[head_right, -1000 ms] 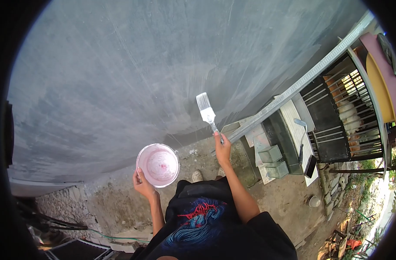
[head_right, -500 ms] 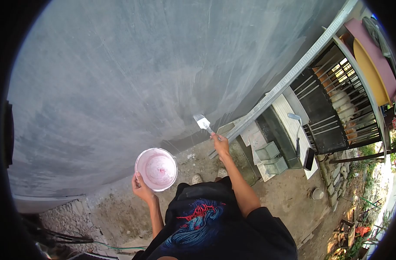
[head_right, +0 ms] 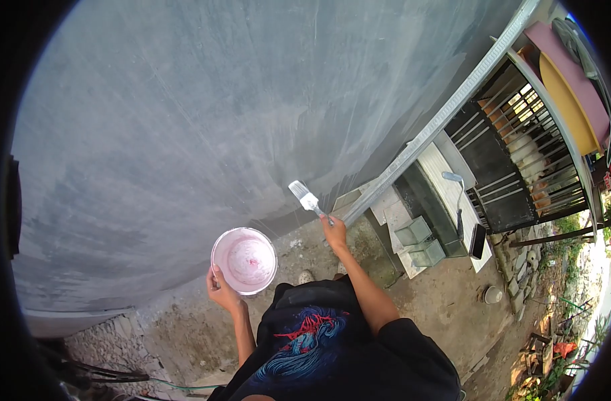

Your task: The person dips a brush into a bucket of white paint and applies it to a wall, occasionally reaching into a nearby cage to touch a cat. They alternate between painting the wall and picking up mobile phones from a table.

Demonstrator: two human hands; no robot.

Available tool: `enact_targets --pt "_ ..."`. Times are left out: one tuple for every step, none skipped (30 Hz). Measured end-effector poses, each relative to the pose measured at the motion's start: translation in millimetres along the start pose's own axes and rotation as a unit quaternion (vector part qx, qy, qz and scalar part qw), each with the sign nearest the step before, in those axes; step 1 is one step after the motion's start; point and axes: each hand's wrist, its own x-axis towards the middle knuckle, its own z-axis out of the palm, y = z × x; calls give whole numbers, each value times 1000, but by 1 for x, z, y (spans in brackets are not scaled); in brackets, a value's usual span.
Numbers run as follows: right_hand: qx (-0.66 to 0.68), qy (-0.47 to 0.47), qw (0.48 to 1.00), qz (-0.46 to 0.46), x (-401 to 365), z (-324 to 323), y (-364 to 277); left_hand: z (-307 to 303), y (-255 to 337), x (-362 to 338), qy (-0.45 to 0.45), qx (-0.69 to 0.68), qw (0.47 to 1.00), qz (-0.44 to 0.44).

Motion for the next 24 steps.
enact_targets --pt "2 0 1000 -2 9 10 21 -2 4 0 -1 -6 1000 -11" --pt "-23 12 999 25 14 20 39 -5 6 1 -2 -9 1000 -22" --pt "-48 24 997 52 16 27 46 -8 6 2 -1 -9 1000 -20" --pt "-47 22 997 51 15 25 34 -10 5 3 8 0 1000 -21" --pt "23 1 997 72 13 19 11 -11 5 5 18 9 1000 -22" --pt "91 -21 991 93 9 10 -17 -11 4 6 21 7 1000 -22" --pt "91 -22 991 94 7 3 -40 -14 3 7 21 8 999 -24" --pt "156 -36 981 108 5 -5 -62 -15 3 8 19 9 999 -25" --pt "221 -49 966 121 1 -12 -80 -13 3 8 18 10 999 -26" --pt "222 -48 966 123 -8 -20 -91 -13 5 7 22 10 999 -22" --pt "266 -44 957 102 -19 -30 -98 -12 6 9 26 10 999 -18" --pt "309 -42 947 80 -27 -38 -104 -9 5 11 26 10 999 -18" --pt "308 -42 947 81 -36 -47 -110 -9 3 12 31 12 999 -20" --pt "326 -33 943 66 -46 -55 -114 -10 1 12 36 16 999 -23" --pt "344 -23 937 51 -50 -59 -115 -9 0 13 35 17 999 -25" --pt "343 -21 938 52 -48 -59 -114 -7 0 14 32 22 999 -26" --pt "312 -14 949 50 -44 -58 -110 -3 -1 15 28 27 999 -26" --pt "280 -6 959 48 -40 -55 -104 0 0 15 24 27 999 -26" --pt "282 -2 958 49 -32 -44 -87 3 1 15 15 20 999 -25" --pt "186 24 982 14 -18 -26 -58 7 2 16 5 12 1000 -23" --pt "88 50 995 -21 -4 -12 -31 11 4 17 0 10 1000 -22" --pt "89 55 994 -22 6 -4 -9 14 5 19 -8 0 1000 -27" --pt "31 40 999 11 15 2 12 17 7 20 -13 -10 999 -31" --pt "-25 22 998 45 20 5 23 18 9 20 -16 -10 999 -29"
